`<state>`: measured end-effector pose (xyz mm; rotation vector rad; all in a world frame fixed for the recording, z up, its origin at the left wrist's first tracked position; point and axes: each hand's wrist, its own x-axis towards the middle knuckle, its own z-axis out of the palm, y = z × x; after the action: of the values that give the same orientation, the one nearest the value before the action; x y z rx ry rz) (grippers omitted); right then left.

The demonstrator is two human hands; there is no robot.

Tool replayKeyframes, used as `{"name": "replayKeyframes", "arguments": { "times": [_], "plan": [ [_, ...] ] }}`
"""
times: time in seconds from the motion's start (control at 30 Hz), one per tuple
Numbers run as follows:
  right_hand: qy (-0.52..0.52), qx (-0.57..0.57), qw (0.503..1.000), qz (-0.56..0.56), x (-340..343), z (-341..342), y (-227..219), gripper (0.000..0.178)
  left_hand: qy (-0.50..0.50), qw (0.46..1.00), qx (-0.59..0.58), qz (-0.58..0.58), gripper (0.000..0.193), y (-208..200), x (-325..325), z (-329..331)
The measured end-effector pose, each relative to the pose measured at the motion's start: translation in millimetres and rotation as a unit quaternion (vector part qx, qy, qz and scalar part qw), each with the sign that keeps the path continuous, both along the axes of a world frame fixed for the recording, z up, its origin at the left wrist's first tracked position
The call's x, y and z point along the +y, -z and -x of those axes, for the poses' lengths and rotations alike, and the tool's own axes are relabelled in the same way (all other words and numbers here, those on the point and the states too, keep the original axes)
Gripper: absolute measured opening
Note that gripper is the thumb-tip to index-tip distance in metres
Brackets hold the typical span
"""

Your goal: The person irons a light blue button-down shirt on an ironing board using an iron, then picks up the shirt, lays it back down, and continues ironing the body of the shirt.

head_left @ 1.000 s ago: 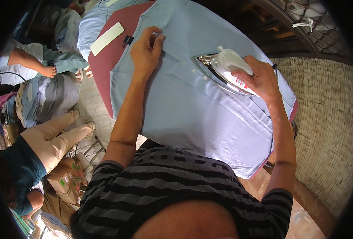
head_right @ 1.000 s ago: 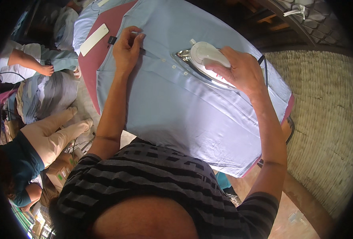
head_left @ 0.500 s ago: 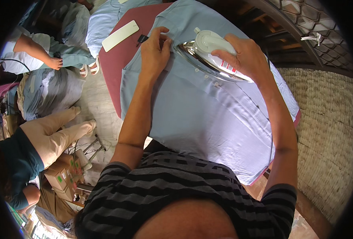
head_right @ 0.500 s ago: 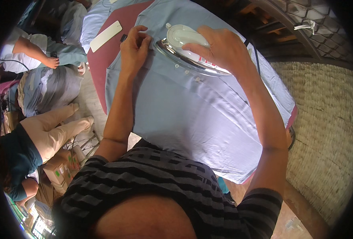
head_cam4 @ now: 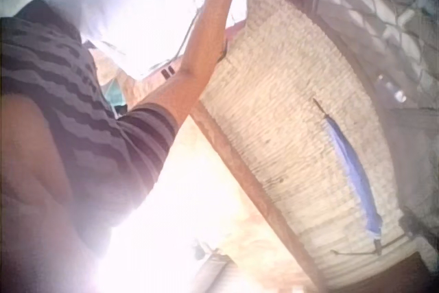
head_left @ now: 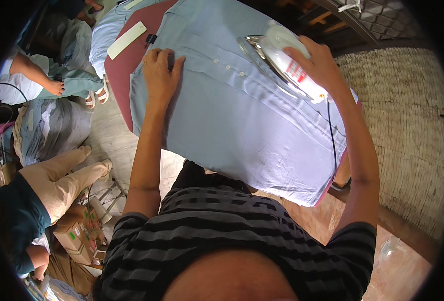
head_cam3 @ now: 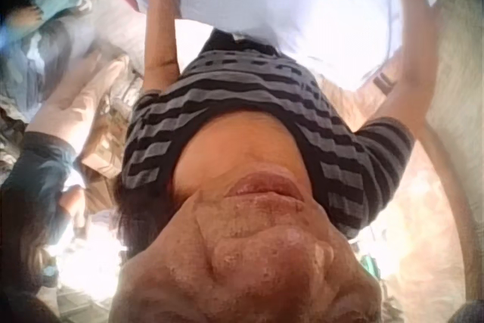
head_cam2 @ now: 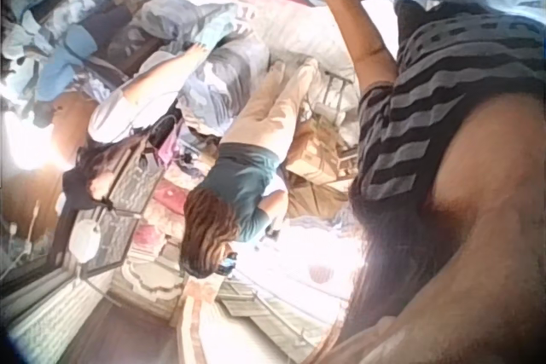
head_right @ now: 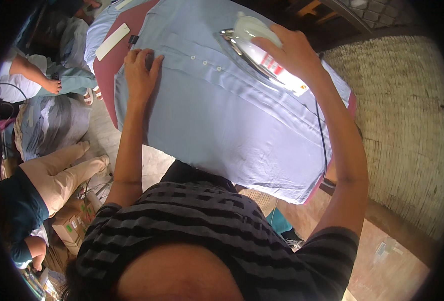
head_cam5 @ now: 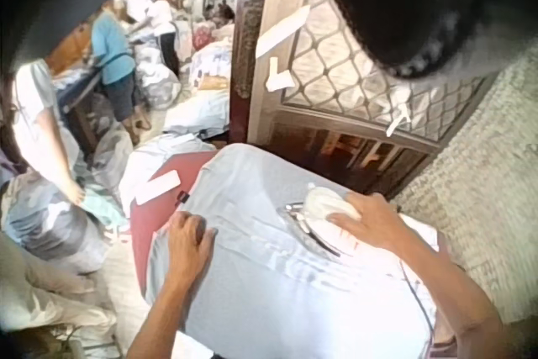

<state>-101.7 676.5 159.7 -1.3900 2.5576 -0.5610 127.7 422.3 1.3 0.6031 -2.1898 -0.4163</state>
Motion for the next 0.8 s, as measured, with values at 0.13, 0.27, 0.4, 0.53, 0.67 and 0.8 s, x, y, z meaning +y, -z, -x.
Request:
{"name": "replayKeyframes", "arguments": {
  "times": [0.13,0.27,0.4,0.53,0.67,0.8],
  "plan": [
    [0.069,-0.008,0.998,0.012,87,-17,-7,0.047,-0.050,0.997,-0.059,-0.004,0.036,-6,5,-1],
    [0.109,-0.060,0.992,0.007,139,-43,11,0.043,-0.067,0.991,-0.107,-0.029,0.037,-8,7,0],
    [0.094,-0.040,0.995,-0.017,141,-47,19,0.041,-0.027,0.999,-0.027,-0.036,0.033,-1,2,4],
    [0.041,-0.074,0.996,-0.021,101,-47,18,0.041,-0.016,0.990,0.024,-0.135,0.032,3,-3,8],
    [-0.003,-0.060,0.998,0.001,64,-67,20,0.043,-0.015,0.986,0.057,-0.153,0.032,5,-2,7],
    [0.006,-0.083,0.997,-0.002,53,-81,19,0.041,-0.026,0.985,0.056,-0.161,0.032,6,-1,8]
  ]
}}
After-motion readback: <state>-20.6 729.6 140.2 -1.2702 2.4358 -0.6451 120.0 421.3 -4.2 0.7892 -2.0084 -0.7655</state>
